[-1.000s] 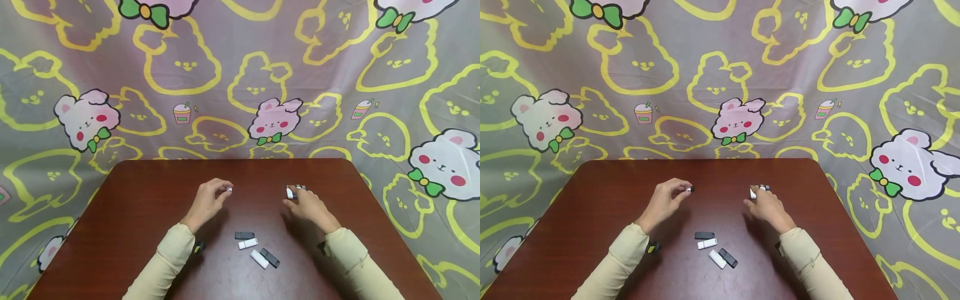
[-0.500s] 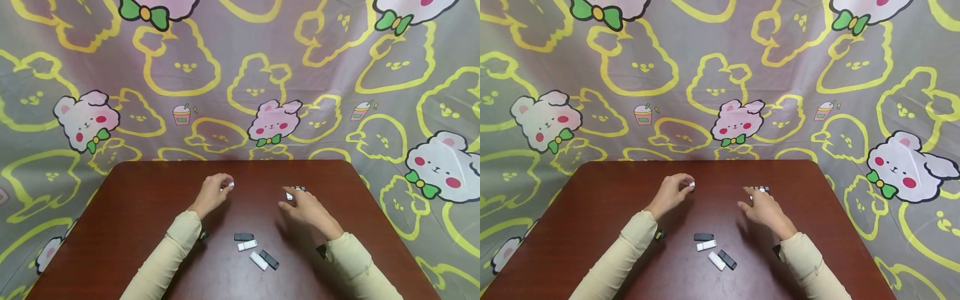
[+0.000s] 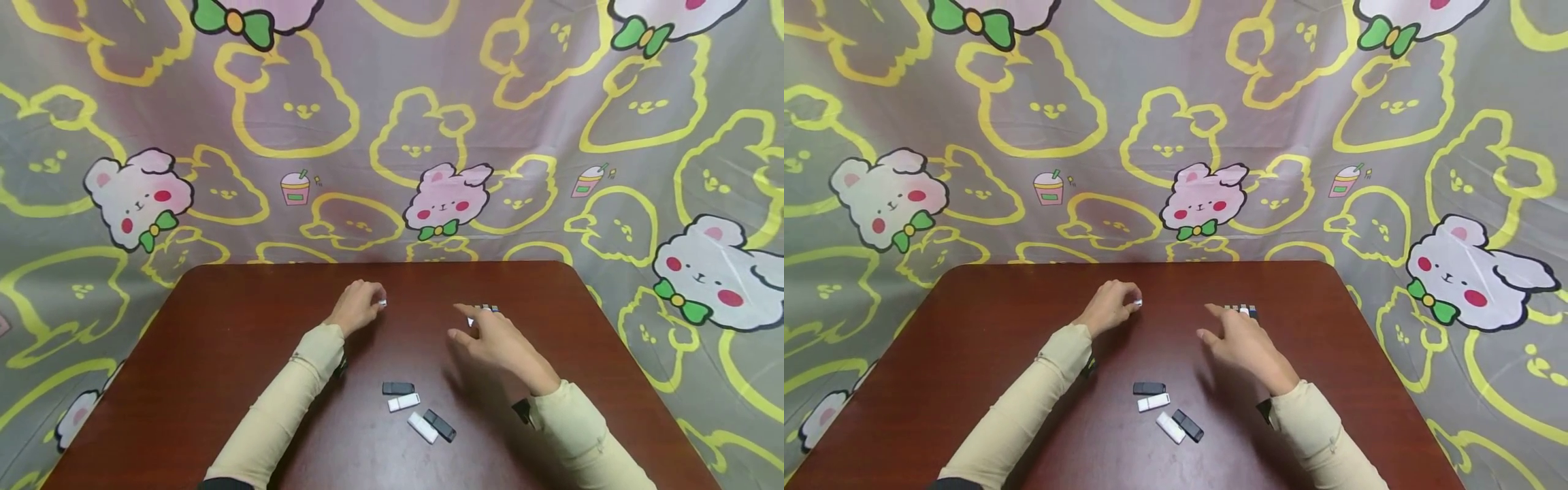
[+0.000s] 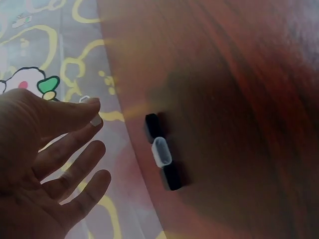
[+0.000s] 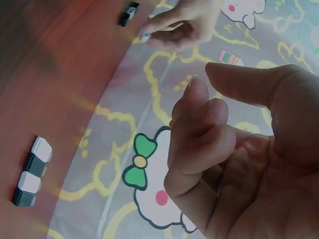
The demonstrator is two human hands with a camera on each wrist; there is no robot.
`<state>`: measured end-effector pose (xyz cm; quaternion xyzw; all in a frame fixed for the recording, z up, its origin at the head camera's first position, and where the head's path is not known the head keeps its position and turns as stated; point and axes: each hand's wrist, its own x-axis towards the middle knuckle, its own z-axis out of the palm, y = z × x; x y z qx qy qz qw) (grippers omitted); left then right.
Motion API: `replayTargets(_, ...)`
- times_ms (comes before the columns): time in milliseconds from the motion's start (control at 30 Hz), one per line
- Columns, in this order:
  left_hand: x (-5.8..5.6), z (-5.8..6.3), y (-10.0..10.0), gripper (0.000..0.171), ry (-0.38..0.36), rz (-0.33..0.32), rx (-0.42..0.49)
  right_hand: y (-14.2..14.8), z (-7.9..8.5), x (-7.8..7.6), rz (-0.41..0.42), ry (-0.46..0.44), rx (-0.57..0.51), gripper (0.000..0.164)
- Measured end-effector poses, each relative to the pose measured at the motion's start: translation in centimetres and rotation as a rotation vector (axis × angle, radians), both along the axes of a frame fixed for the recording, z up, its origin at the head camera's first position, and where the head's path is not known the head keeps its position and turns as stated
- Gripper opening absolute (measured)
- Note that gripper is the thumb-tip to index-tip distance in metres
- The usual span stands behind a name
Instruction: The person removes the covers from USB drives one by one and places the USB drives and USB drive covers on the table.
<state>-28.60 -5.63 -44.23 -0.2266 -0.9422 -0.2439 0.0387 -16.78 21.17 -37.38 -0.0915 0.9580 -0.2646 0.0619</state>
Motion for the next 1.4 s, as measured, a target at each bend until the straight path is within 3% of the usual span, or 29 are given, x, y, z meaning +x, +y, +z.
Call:
replayTargets(500, -1.5, -2.6, 0.5, 0.007, -0.013, -0.030, -0.062, -0.4, 0.6, 1.1, 0.026, 0.005, -0.025, 0.057)
replayTargets(800, -1.8, -3.1, 0.3, 0.008, -0.029, -0.048, -0.075, -0.9, 0.8, 1.4, 0.055, -0.028, -0.042, 0.058)
replayTargets(1033, -1.8, -3.1, 0.2, 0.010, 0.000, -0.052, -0.074, -1.3, 1.1, 1.3, 0.076, -0.019, -0.051, 0.059)
replayTargets(1400, -1.5, -3.0, -0.5, 0.013, -0.059, -0.059, -0.055, -1.9, 1.1, 1.3, 0.083, -0.029, -0.065, 0.056)
